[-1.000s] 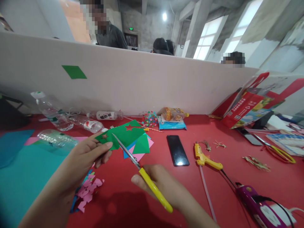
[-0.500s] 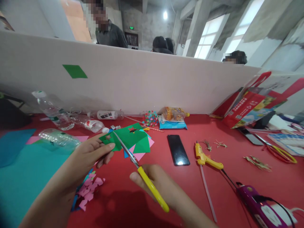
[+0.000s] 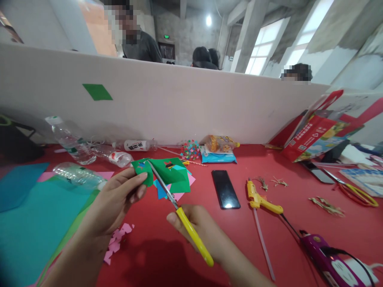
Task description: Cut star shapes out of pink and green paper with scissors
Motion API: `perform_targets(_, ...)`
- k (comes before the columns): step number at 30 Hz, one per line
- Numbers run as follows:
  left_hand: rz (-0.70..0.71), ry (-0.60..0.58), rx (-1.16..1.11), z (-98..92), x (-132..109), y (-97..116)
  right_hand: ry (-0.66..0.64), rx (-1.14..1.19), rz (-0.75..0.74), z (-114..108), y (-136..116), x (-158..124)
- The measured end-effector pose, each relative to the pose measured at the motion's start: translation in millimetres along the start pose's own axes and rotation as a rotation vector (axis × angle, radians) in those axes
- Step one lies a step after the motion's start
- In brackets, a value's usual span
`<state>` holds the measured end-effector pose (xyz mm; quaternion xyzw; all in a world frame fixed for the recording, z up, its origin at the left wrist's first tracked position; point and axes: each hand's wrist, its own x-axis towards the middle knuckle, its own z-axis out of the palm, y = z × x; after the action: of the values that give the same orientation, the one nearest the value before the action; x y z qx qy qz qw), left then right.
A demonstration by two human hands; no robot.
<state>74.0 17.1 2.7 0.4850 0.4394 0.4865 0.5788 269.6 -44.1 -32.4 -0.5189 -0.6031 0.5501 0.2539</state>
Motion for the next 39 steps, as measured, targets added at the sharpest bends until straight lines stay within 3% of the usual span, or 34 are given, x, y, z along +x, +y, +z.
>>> perform_targets(5, 0.066, 0.055, 0.256, -9.5, 2, 6, -0.021, 0.025, 0.042, 1, 2, 2)
perform_targets(11, 0.048, 0.033, 0.513, -29.7, 7, 7, -0.033, 0.119, 0.111, 21, 12, 17)
perform_targets(15, 0.044, -0.011, 0.521, -34.4, 9, 9, -0.066, 0.172, 0.058, 30, 11, 27)
perform_targets(26, -0.023, 0.023, 0.627, -53.1, 15, 8, -0.090, 0.197, 0.123, 41, 19, 49)
perform_targets(29, -0.073, -0.018, 0.593, -49.1, 15, 6, -0.049, 0.231, 0.082, 37, 19, 49)
perform_targets(34, -0.105, -0.233, 0.343, -31.9, 11, -1, 0.051, 0.243, -0.002, 15, 11, 41)
perform_targets(39, -0.062, -0.203, 0.146, -14.2, 9, -3, -0.017, 0.033, -0.025, -12, 7, 26)
